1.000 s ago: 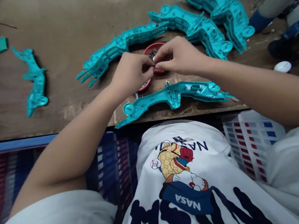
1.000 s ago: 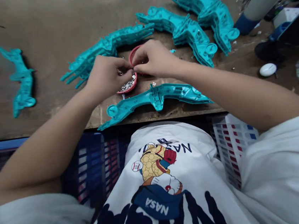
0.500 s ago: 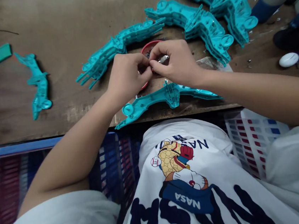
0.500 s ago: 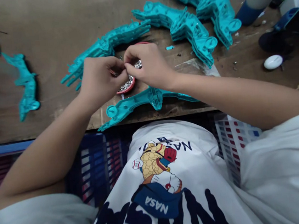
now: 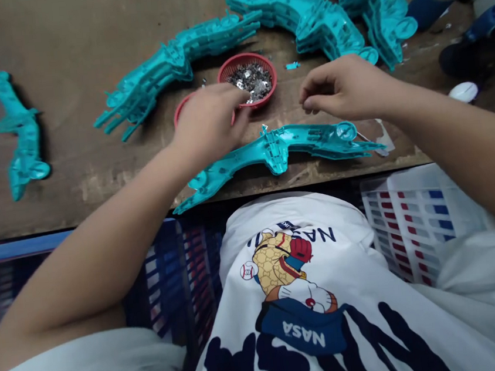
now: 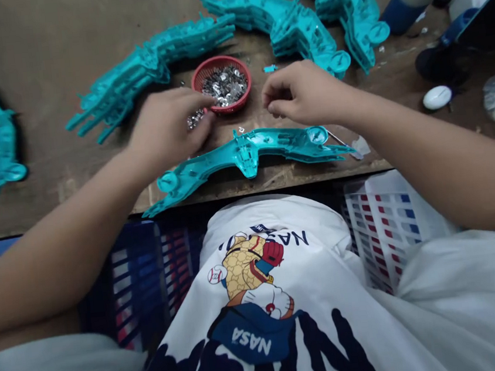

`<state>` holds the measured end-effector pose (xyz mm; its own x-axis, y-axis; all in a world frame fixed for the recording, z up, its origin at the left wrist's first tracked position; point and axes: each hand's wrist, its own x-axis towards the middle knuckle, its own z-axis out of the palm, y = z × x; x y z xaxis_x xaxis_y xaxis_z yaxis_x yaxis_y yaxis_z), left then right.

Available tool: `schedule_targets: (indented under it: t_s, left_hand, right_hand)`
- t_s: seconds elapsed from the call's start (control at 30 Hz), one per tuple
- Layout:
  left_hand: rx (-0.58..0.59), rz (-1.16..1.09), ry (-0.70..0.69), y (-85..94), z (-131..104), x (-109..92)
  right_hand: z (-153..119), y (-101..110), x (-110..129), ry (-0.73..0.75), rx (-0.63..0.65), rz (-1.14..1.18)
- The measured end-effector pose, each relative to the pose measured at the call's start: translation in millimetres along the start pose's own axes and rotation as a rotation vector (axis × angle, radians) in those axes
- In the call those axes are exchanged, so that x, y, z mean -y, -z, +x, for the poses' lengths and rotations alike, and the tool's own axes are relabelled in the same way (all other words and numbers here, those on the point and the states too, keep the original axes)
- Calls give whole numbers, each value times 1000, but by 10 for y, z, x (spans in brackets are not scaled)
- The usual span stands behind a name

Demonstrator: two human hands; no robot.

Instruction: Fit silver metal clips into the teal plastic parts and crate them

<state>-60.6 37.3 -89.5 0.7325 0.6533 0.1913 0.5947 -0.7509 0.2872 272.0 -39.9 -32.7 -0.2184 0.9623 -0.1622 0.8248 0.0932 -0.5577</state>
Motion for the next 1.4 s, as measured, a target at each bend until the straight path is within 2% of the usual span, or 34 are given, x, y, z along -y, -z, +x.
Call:
schedule_targets:
  t_s: [0.1, 0.2, 0.27, 0.37, 0.6, 0.83, 0.93, 1.07, 1.23, 1.33, 1.4]
  left_hand:
    - [210, -52, -194, -162, -50, -533]
    - [347, -2, -245, -382, -181, -736]
    - [360, 46, -227, -492, -250, -734]
    - [346, 85, -216, -556, -282, -704]
    - [336, 102, -217, -535, -259, -744]
    - [343, 111, -208, -532, -253, -737]
    - [357, 124, -194, -521, -246, -753]
    - [356, 109, -189, -519, -243, -755]
    - [357, 100, -191, -526, -235, -740]
    - [360, 99, -192, -522, -227, -748]
    - [361, 95, -193, -516, -224, -756]
  right_hand:
    - [-4, -34, 11, 21, 44, -74]
    - [-7, -14, 26, 17, 58, -123]
    - [-21, 6, 27, 12, 68, -131]
    - [-34, 38, 30, -11, 99, -175]
    - [24, 70, -44, 13, 221, -300]
    - [66, 6, -232, 164, 293, -270]
    - [76, -8, -205, 192, 277, -274]
    - [95, -30, -124, 125, 247, -103]
    - [102, -117, -62, 247, 365, -341]
    - [101, -129, -24, 227, 342, -268]
    - [94, -32, -13, 190, 318, -209]
